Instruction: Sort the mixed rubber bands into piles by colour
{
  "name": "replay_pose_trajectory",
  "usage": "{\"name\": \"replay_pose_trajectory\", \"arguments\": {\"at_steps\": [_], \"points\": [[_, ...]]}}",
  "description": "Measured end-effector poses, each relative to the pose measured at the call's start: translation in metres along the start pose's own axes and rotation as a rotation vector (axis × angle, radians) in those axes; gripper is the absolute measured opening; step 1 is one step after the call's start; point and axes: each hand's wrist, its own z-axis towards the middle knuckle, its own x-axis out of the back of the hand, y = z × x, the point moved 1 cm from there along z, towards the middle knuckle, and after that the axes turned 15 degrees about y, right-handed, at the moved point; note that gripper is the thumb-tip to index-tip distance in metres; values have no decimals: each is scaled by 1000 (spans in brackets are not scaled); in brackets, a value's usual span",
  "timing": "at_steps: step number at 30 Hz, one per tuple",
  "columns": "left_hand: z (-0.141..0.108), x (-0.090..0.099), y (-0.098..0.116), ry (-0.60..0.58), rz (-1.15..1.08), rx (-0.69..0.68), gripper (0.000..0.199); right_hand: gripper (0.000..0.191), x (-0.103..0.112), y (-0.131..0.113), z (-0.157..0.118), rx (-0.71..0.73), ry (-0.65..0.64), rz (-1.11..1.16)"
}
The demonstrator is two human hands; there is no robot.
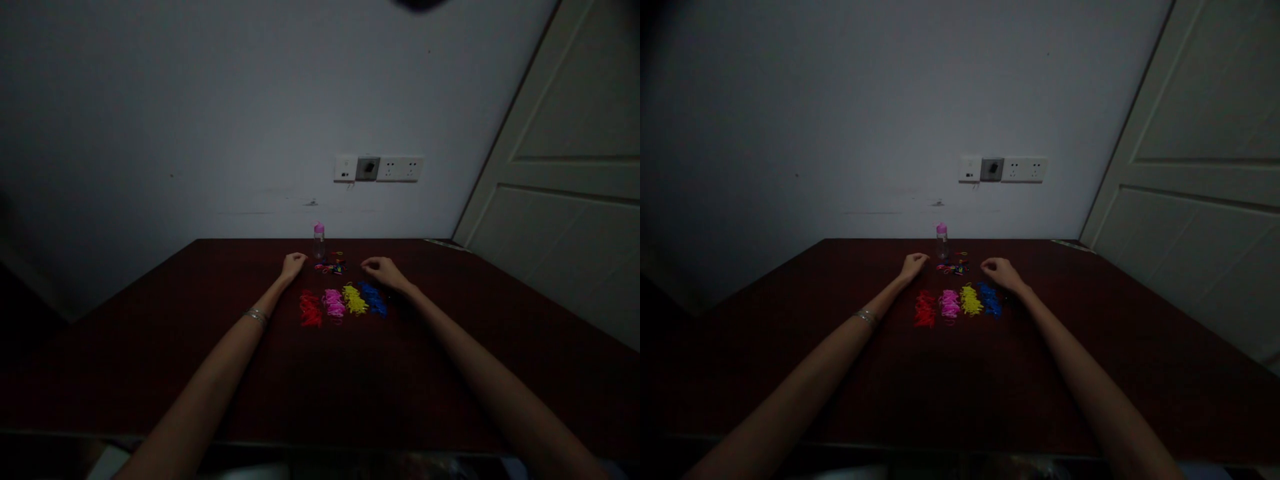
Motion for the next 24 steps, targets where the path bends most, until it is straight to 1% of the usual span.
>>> {"name": "replay_pose_trajectory", "arguments": {"at_steps": [3,7,10,14,19,24], "points": [[0,1,0,-5,6,-23,20,23,-16,-12,0,108,-54,-31],[-1,1,0,-19,6,-43,21,23,-33,-21,1,156,-74,-72],[-2,1,1,-22,5,-39,21,23,-40,-27,4,152,-82,-70],[-4,1,3,-7,9,-19,21,20,-47,-34,9,105,-113,-82],[-6,1,6,-8,17,-19,18,18,-53,-39,10,93,-148,-176],[-1,0,0,-7,28,-53,19,20,-55,-40,9,76,-147,-256]]}}
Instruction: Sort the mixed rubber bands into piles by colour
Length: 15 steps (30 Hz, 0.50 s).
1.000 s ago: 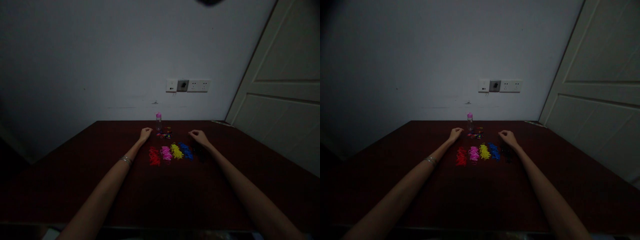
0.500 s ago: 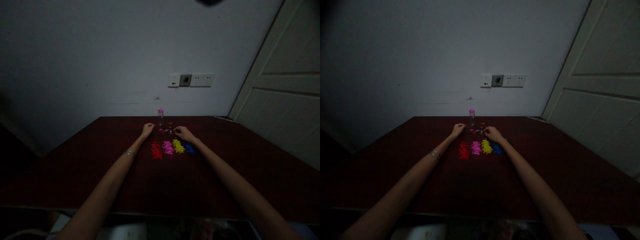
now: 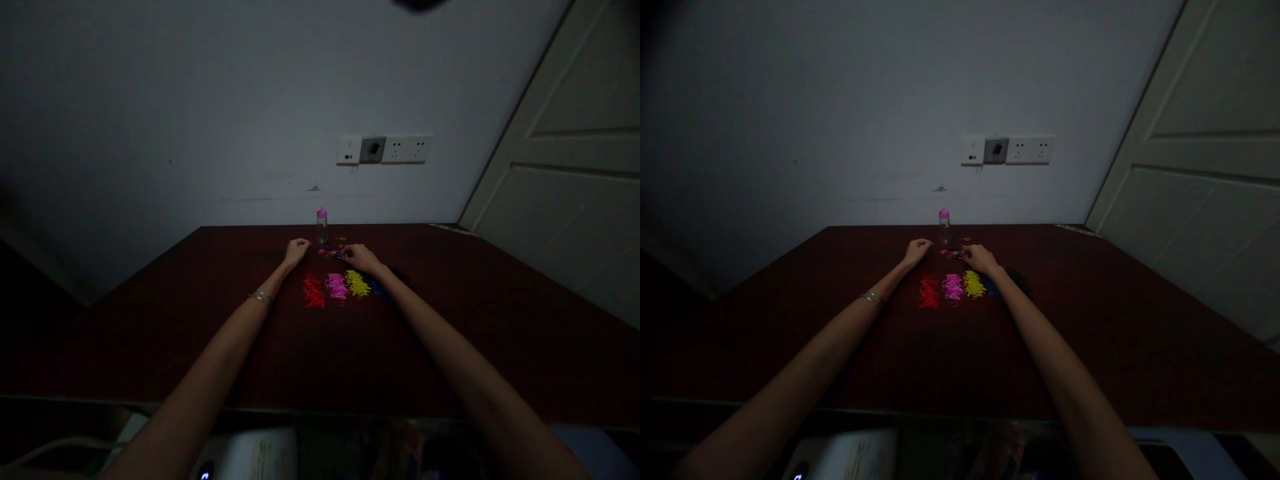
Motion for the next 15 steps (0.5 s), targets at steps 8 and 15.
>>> {"name": "replay_pose_trajectory", "arguments": {"at_steps": [8,15], "points": [[2,-1,-2,-11,5,-30,19,21,-1,-2,-2,27,28,-38],[2,-3,-2,-14,7,-23,20,23,7,0,-2,52,32,-25]]}}
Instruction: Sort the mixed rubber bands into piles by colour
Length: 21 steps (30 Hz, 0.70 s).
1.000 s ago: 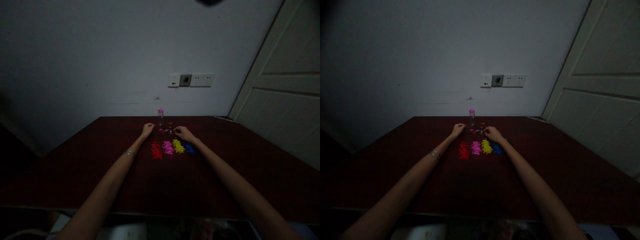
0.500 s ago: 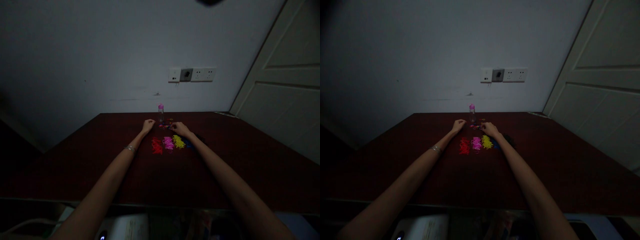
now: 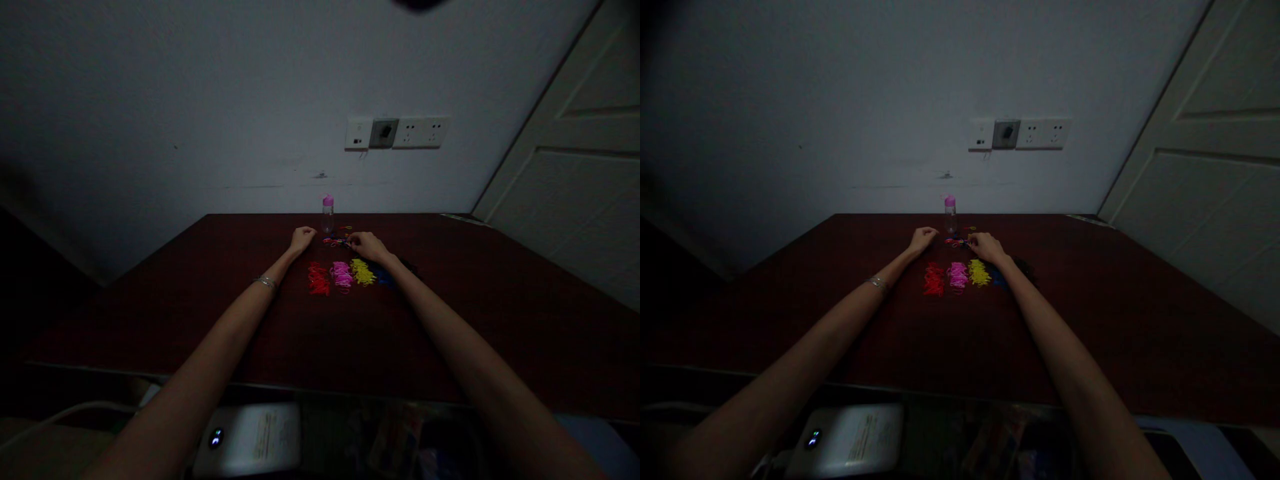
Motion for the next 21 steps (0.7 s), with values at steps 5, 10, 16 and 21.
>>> {"name": "replay_pose_trajectory", "arguments": {"at_steps": [5,10,16,21], "points": [[3,-2,-4,-22,-11,-33,21,26,5,0,0,-5,16,36],[5,-2,-5,-14,-45,-4,22,29,6,-1,1,-3,48,87],[4,0,-4,4,-121,78,24,29,12,-5,1,-41,65,195],[2,3,-4,-10,-223,135,25,29,17,-10,2,-93,81,312]]}}
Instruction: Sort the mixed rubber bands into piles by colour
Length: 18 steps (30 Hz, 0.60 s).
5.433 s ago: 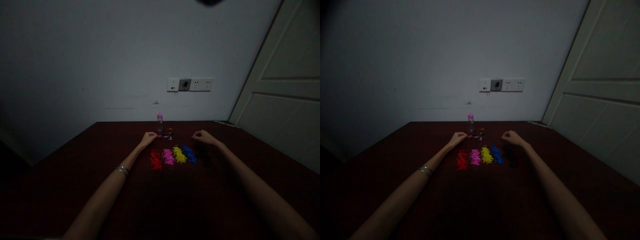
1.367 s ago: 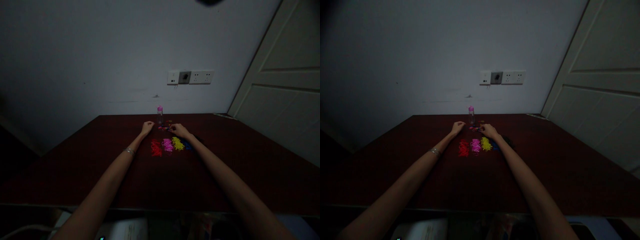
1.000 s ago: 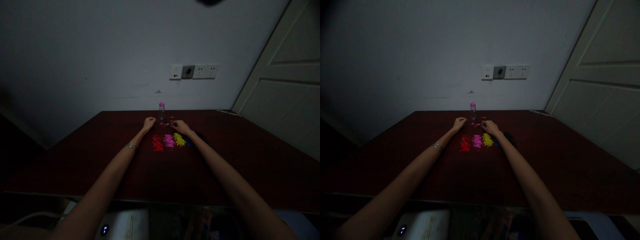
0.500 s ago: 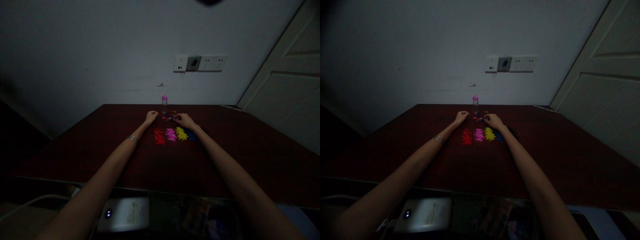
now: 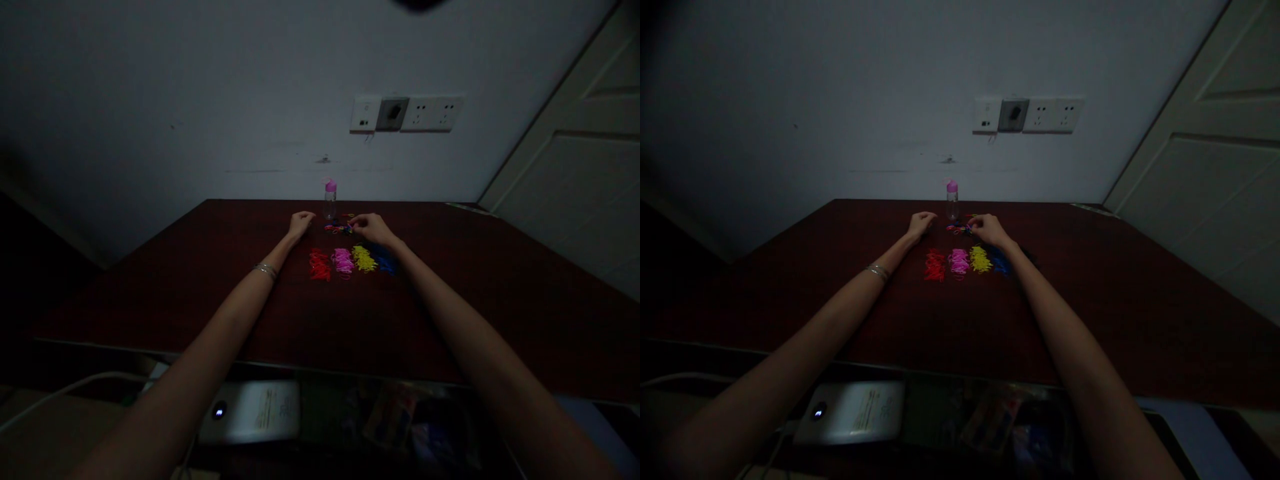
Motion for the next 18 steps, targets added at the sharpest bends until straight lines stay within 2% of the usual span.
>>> {"name": "replay_pose_trajectory", "arguments": {"at_steps": [12,15,18], "points": [[0,1,1,19,-61,49,20,24,3,-1,-1,-92,-64,194],[-1,2,2,14,-73,44,20,23,9,-9,-3,-122,-128,271],[-2,2,3,14,-85,42,20,22,16,-17,-6,-163,-246,342]]}}
